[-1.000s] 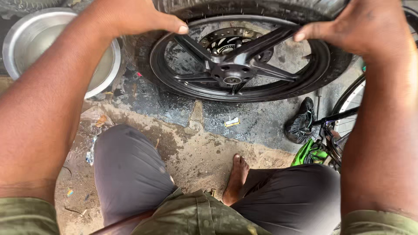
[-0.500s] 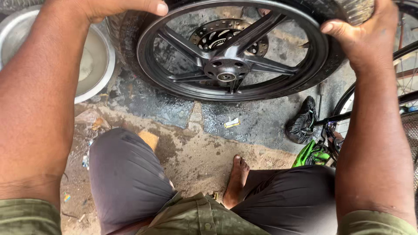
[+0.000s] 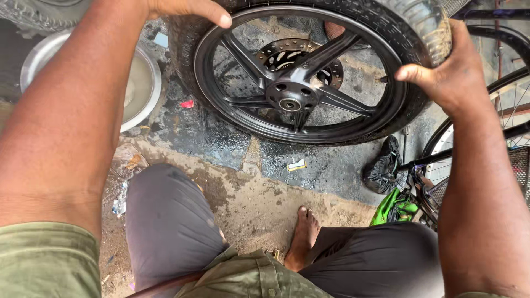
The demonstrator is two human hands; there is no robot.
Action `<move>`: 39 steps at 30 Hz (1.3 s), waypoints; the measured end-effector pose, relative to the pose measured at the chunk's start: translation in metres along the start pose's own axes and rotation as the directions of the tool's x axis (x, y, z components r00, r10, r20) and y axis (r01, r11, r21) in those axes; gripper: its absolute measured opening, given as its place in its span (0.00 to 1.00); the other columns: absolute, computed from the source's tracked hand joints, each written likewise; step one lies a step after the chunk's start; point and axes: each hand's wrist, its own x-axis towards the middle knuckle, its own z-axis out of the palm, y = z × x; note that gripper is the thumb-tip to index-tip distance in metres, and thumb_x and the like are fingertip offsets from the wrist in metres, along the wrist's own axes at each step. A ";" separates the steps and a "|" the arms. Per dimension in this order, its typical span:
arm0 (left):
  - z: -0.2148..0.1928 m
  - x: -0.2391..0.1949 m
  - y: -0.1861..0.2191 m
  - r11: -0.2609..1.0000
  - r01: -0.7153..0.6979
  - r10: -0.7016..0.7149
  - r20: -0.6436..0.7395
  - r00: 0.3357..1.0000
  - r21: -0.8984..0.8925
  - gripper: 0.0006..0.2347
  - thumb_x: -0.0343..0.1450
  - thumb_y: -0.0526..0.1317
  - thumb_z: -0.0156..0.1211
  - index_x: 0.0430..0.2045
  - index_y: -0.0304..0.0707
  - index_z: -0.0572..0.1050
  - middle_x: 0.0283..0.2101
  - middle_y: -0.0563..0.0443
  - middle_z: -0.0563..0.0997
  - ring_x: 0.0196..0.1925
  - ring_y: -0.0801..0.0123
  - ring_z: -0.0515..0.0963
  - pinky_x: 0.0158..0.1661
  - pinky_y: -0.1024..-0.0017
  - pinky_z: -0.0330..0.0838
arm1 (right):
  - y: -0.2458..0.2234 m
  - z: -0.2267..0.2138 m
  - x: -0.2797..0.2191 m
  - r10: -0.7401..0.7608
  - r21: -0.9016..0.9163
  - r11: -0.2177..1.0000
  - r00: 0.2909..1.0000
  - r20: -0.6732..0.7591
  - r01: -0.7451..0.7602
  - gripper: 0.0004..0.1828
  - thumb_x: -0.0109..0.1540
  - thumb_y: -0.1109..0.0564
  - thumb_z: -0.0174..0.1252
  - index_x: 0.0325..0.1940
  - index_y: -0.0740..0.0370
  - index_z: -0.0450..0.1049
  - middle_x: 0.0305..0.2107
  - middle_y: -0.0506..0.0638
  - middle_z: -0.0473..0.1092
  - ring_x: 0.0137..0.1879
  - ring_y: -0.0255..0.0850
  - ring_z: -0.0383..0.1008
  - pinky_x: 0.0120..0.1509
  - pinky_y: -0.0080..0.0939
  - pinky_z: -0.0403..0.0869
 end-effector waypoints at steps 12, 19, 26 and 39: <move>0.033 -0.019 0.003 0.923 -0.357 0.383 -0.378 0.843 0.141 0.44 0.56 0.46 0.83 0.66 0.35 0.64 0.60 0.31 0.76 0.62 0.39 0.74 0.60 0.51 0.67 | -0.019 0.008 -0.035 0.107 -0.092 0.989 0.987 -0.116 -0.118 0.53 0.50 0.45 0.85 0.68 0.70 0.63 0.57 0.61 0.74 0.62 0.49 0.76 0.69 0.46 0.75; 0.085 -0.062 0.029 0.869 -0.103 0.455 -0.700 0.551 0.484 0.38 0.66 0.47 0.77 0.63 0.17 0.62 0.59 0.20 0.70 0.61 0.33 0.70 0.55 0.44 0.63 | -0.049 -0.006 -0.019 0.043 0.003 0.999 0.998 0.040 -0.044 0.56 0.50 0.38 0.80 0.73 0.67 0.63 0.57 0.59 0.74 0.64 0.48 0.74 0.68 0.48 0.71; 0.355 -0.227 0.011 0.949 -0.260 -0.009 0.835 0.551 0.182 0.31 0.71 0.61 0.61 0.46 0.20 0.75 0.42 0.25 0.79 0.46 0.43 0.81 0.50 0.54 0.76 | -0.051 0.006 -0.020 -0.059 -0.040 0.998 0.996 -0.074 0.056 0.50 0.59 0.32 0.76 0.71 0.67 0.66 0.58 0.59 0.74 0.66 0.48 0.75 0.70 0.48 0.71; 0.375 -0.189 -0.001 0.980 -0.127 0.030 0.525 0.850 0.150 0.20 0.71 0.37 0.51 0.57 0.24 0.67 0.39 0.33 0.84 0.42 0.48 0.86 0.43 0.55 0.80 | -0.067 0.009 -0.038 -0.128 0.053 0.989 0.985 -0.117 0.135 0.47 0.66 0.29 0.66 0.71 0.68 0.62 0.61 0.62 0.72 0.71 0.55 0.72 0.74 0.52 0.69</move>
